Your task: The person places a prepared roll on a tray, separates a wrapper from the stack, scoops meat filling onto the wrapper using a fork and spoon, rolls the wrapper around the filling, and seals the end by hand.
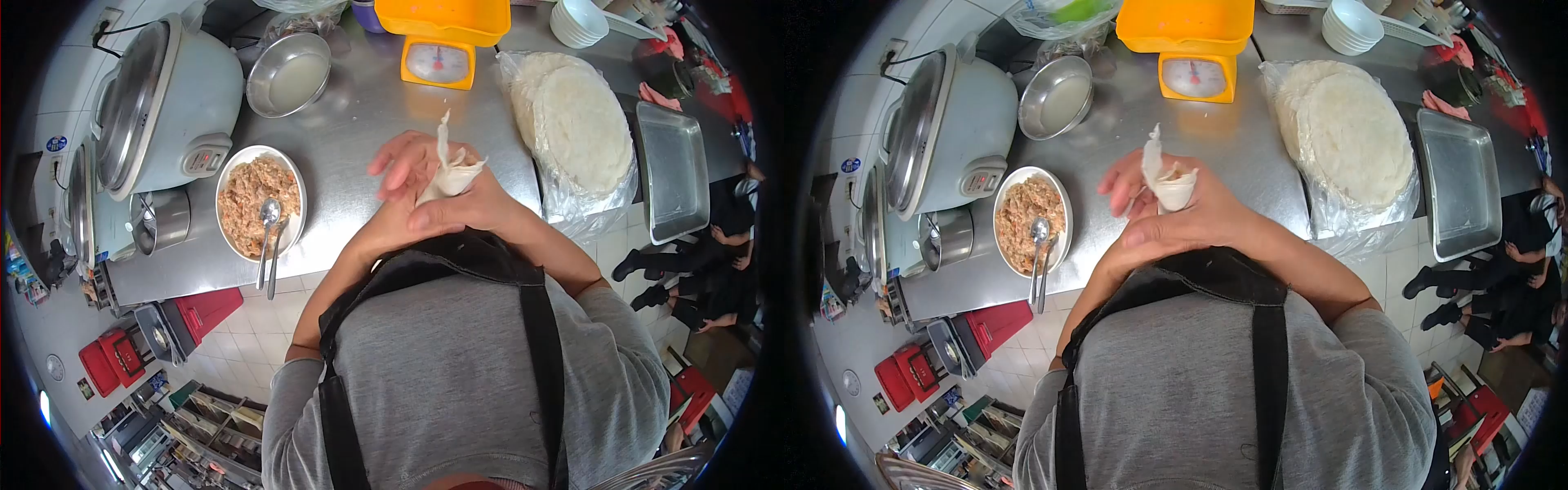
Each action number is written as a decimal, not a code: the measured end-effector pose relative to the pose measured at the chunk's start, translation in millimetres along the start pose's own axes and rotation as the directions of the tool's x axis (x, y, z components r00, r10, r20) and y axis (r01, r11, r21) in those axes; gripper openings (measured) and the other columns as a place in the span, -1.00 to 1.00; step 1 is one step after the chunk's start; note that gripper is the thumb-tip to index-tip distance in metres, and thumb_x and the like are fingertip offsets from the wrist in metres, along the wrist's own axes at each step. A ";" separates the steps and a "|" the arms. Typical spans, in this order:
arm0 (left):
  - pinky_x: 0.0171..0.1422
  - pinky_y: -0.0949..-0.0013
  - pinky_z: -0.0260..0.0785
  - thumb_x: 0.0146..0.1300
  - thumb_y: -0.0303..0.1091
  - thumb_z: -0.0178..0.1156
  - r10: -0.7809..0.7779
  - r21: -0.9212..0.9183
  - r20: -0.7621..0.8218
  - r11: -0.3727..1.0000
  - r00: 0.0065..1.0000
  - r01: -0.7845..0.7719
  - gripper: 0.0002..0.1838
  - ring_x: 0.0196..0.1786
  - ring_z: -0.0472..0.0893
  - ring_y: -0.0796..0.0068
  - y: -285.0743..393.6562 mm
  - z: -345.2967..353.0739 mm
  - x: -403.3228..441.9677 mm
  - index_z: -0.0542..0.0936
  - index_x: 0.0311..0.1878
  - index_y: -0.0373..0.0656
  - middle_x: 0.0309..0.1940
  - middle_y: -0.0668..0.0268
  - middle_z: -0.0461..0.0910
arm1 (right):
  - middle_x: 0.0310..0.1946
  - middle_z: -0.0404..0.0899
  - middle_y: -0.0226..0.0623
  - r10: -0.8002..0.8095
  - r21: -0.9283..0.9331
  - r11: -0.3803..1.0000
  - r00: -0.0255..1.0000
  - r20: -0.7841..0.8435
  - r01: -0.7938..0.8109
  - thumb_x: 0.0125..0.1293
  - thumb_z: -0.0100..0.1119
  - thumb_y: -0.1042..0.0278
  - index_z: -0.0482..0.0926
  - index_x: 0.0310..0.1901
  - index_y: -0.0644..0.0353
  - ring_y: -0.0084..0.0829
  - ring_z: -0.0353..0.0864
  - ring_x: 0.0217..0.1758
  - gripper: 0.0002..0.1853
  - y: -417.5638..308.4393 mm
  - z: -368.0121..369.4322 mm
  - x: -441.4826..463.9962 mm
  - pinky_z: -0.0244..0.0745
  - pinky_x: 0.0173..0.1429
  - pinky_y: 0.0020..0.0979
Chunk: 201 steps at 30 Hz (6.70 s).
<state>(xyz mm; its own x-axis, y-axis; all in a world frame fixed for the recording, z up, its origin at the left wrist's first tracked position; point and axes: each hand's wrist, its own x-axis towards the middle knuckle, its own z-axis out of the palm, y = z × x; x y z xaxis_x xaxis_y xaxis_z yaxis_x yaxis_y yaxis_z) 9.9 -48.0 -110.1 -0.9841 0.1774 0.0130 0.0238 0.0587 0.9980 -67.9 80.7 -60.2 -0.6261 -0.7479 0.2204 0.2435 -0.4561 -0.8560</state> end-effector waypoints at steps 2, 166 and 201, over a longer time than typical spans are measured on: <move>0.45 0.25 0.38 0.16 -0.43 0.46 -0.070 -0.009 0.122 0.997 0.990 0.072 -0.34 0.36 0.54 0.28 10.1 -7.0 0.2 0.50 0.35 -0.27 0.27 0.14 0.55 | -0.41 0.68 -0.44 0.056 -0.055 0.997 0.994 0.095 -0.051 0.20 0.60 0.38 0.66 -0.22 0.23 -0.60 0.64 -0.27 -0.74 -3.4 -4.0 -1.8 0.52 -0.09 -0.49; 0.16 0.27 0.21 -0.11 -0.27 0.68 0.575 0.876 -0.284 0.482 0.767 -0.036 -0.75 0.00 0.42 0.38 125.1 -19.5 -27.2 0.82 -0.33 0.03 -0.17 0.42 0.54 | -0.43 0.68 -0.07 -0.179 -0.762 0.641 0.983 -0.031 0.092 0.06 0.51 0.28 0.67 -0.20 0.19 0.05 0.71 -0.31 -0.71 3.7 2.5 3.5 0.58 -0.27 -0.11; 0.23 0.41 0.31 0.12 -0.55 0.56 0.008 -0.089 -0.563 0.994 0.827 -0.071 -0.76 0.01 0.47 0.53 98.8 -14.0 -19.8 0.71 -0.17 -0.19 -0.06 0.35 0.49 | -0.48 0.63 -0.11 -0.180 -0.645 0.761 0.978 -0.106 0.070 0.16 0.54 0.22 0.67 -0.24 0.21 -0.04 0.66 -0.43 -0.71 2.9 14.8 7.4 0.51 -0.35 -0.21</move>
<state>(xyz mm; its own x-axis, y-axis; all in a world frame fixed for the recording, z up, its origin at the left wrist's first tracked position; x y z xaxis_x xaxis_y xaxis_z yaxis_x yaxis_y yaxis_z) 29.3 -59.5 -10.9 -0.9125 -0.4055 0.0538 0.0773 -0.0418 0.9961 -60.9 66.8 -54.1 -0.7348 -0.5980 0.3200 -0.3361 -0.0888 -0.9376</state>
